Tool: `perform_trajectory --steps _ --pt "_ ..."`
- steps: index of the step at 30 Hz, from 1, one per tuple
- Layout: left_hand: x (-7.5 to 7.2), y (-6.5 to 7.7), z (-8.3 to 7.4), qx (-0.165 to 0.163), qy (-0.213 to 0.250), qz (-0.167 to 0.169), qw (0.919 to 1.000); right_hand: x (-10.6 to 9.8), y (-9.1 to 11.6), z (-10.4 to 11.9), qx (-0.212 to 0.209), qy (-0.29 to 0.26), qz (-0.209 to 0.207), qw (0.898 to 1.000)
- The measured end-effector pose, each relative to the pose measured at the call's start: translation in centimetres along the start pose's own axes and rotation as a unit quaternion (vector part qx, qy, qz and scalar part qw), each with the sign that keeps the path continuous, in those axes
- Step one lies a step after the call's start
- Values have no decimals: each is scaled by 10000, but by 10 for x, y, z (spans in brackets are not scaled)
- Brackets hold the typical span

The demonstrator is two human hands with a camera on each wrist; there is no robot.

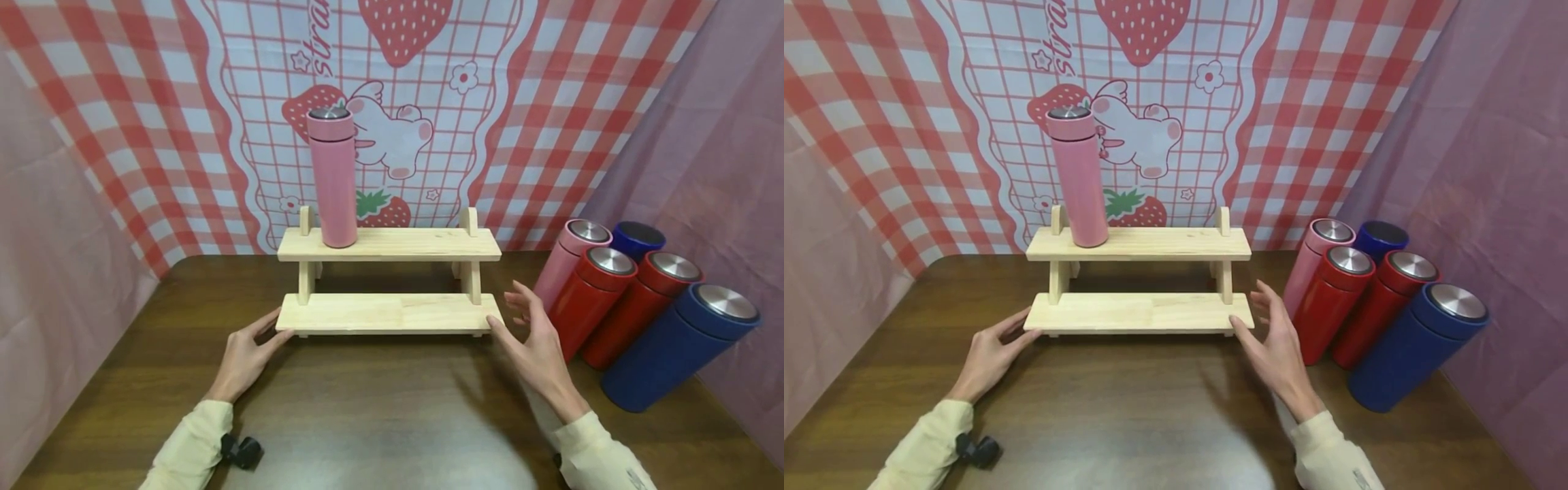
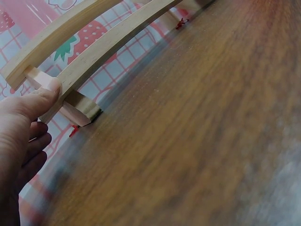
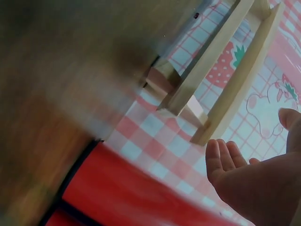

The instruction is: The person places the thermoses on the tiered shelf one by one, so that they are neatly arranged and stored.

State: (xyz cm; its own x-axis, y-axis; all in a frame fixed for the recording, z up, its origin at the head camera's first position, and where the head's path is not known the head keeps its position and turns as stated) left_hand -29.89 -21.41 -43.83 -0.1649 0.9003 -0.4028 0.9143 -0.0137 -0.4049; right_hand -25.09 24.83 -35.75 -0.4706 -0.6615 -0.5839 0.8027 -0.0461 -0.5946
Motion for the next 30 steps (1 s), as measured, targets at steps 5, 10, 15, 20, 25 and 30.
perform_trajectory --steps 5,10,15,20,25,30 --pt "0 0 1 16 -26 -6 10000 -12 7 -2 47 10 -188 9998" --pt "0 0 1 -61 -6 35 10000 -26 14 -5 65 -1 -349 9994" --pt "0 -1 1 -35 21 35 10000 -38 21 -9 187 81 -528 9984" --pt "0 -1 0 34 -11 4 10000 -51 26 -12 316 206 -773 9963" --pt "0 -1 0 25 -23 -19 10000 -64 30 -17 556 222 -1103 9921" --pt "0 0 1 -25 -8 -10 10000 -73 33 -22 815 222 -1404 9865"
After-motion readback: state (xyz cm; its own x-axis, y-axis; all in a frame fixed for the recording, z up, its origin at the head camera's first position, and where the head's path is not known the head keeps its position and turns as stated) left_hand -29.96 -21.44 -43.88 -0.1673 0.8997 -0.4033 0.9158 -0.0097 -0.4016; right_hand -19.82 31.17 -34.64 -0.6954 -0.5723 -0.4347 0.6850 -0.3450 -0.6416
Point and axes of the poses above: each hand's wrist, its own y-axis away from the middle knuckle, its own x-axis out of the palm, z = x × y, the point moved 7 cm from there along -y, towards the middle knuckle, and after that the axes turned 11 degrees about y, right-handed, at the moved point
